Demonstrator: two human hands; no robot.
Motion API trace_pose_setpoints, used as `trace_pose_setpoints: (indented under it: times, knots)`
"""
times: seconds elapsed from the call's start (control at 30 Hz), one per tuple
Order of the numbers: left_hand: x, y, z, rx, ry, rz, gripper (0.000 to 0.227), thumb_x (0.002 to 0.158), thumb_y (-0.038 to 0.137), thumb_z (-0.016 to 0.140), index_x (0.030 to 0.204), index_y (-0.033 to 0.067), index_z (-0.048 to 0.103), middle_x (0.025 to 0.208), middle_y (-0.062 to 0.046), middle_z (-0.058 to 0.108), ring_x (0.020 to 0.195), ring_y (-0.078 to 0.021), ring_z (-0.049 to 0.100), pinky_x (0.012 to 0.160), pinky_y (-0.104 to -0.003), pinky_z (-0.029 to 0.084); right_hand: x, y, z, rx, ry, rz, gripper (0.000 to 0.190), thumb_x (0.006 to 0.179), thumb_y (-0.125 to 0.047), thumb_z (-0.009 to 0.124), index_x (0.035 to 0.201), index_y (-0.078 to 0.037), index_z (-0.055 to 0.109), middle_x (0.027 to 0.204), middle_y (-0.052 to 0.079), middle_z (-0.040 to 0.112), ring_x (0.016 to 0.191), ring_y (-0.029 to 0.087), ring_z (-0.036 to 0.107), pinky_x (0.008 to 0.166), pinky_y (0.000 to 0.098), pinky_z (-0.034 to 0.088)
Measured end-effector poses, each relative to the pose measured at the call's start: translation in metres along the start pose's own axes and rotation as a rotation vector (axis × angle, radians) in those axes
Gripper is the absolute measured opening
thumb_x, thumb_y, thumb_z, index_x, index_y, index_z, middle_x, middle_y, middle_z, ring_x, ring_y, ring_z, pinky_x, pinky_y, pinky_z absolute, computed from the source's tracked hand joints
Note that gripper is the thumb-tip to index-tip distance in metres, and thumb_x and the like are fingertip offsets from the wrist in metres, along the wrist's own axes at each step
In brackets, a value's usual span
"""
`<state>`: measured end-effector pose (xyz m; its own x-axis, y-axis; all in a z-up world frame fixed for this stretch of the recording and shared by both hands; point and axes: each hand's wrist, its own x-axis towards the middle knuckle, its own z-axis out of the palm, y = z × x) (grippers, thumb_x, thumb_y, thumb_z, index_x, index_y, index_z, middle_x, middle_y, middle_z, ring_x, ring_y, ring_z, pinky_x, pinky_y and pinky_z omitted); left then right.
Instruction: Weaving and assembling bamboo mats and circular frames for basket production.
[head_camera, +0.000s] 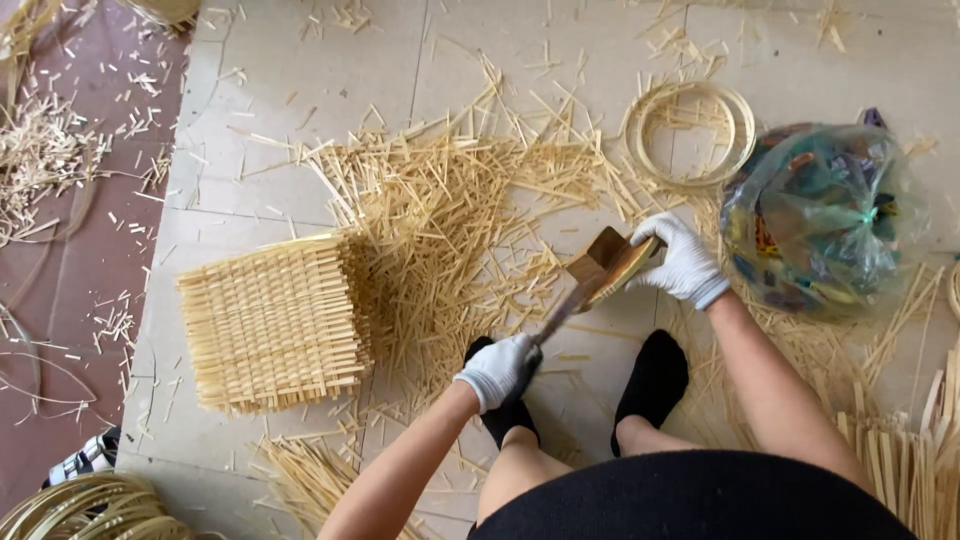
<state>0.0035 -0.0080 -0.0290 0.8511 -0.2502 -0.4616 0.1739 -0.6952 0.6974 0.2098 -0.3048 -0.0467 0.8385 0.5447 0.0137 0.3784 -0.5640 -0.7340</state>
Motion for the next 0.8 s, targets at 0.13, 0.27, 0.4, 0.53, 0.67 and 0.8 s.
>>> trace_pose_setpoints:
  times: [0.13, 0.27, 0.4, 0.53, 0.67, 0.8]
  knots:
    - [0.021, -0.007, 0.025, 0.001, 0.078, 0.129, 0.031, 0.097, 0.034, 0.058, 0.100, 0.0035, 0.062, 0.095, -0.025, 0.069, 0.092, -0.0463, 0.066, 0.078, -0.051, 0.053, 0.001, 0.007, 0.001, 0.003, -0.007, 0.027, 0.070, 0.044, -0.025, 0.101, 0.104, -0.013, 0.067, 0.112, 0.006, 0.062, 0.110, 0.026, 0.062, 0.099, 0.0388, 0.052]
    - [0.031, -0.014, 0.033, -0.055, -0.060, 0.154, 0.025, 0.098, 0.029, 0.055, 0.104, 0.0054, 0.060, 0.089, -0.024, 0.070, 0.089, -0.0446, 0.068, 0.078, -0.050, 0.054, -0.001, 0.016, -0.002, 0.045, -0.021, 0.016, 0.071, 0.043, -0.025, 0.099, 0.105, -0.013, 0.066, 0.114, 0.006, 0.063, 0.113, 0.026, 0.063, 0.101, 0.0379, 0.052]
    - [0.021, -0.032, 0.024, -0.184, -0.060, 0.149, 0.023, 0.089, 0.024, 0.057, 0.107, 0.0088, 0.062, 0.088, -0.023, 0.071, 0.084, -0.0435, 0.070, 0.071, -0.050, 0.056, -0.007, 0.007, -0.011, 0.006, -0.034, -0.068, 0.070, 0.046, -0.032, 0.098, 0.105, -0.011, 0.067, 0.128, 0.012, 0.060, 0.125, 0.032, 0.056, 0.107, 0.0430, 0.045]
    - [-0.015, -0.027, -0.015, 0.041, 0.028, -0.071, 0.025, 0.097, 0.033, 0.059, 0.104, 0.0100, 0.064, 0.088, -0.023, 0.071, 0.086, -0.0451, 0.067, 0.075, -0.053, 0.052, -0.026, 0.029, -0.012, 0.340, -0.016, 0.079, 0.066, 0.069, -0.038, 0.085, 0.126, -0.013, 0.061, 0.144, 0.011, 0.057, 0.136, 0.028, 0.050, 0.112, 0.0400, 0.040]
    - [-0.038, -0.015, -0.031, 0.273, -0.116, -0.095, 0.026, 0.089, 0.035, 0.064, 0.097, 0.0111, 0.069, 0.089, -0.020, 0.072, 0.088, -0.0424, 0.068, 0.077, -0.052, 0.054, -0.048, 0.102, 0.011, 1.043, 0.114, 0.722, 0.058, 0.089, -0.029, 0.072, 0.139, -0.004, 0.058, 0.140, 0.012, 0.061, 0.127, 0.025, 0.056, 0.109, 0.0392, 0.045]
    - [-0.022, -0.005, -0.027, 0.446, -0.333, -0.081, 0.028, 0.081, 0.036, 0.070, 0.096, 0.0132, 0.076, 0.094, -0.019, 0.073, 0.091, -0.0384, 0.070, 0.081, -0.047, 0.057, -0.060, 0.116, 0.011, 1.113, 0.153, 0.673, 0.057, 0.088, -0.009, 0.067, 0.142, 0.005, 0.055, 0.136, 0.016, 0.064, 0.123, 0.025, 0.061, 0.108, 0.0382, 0.048]
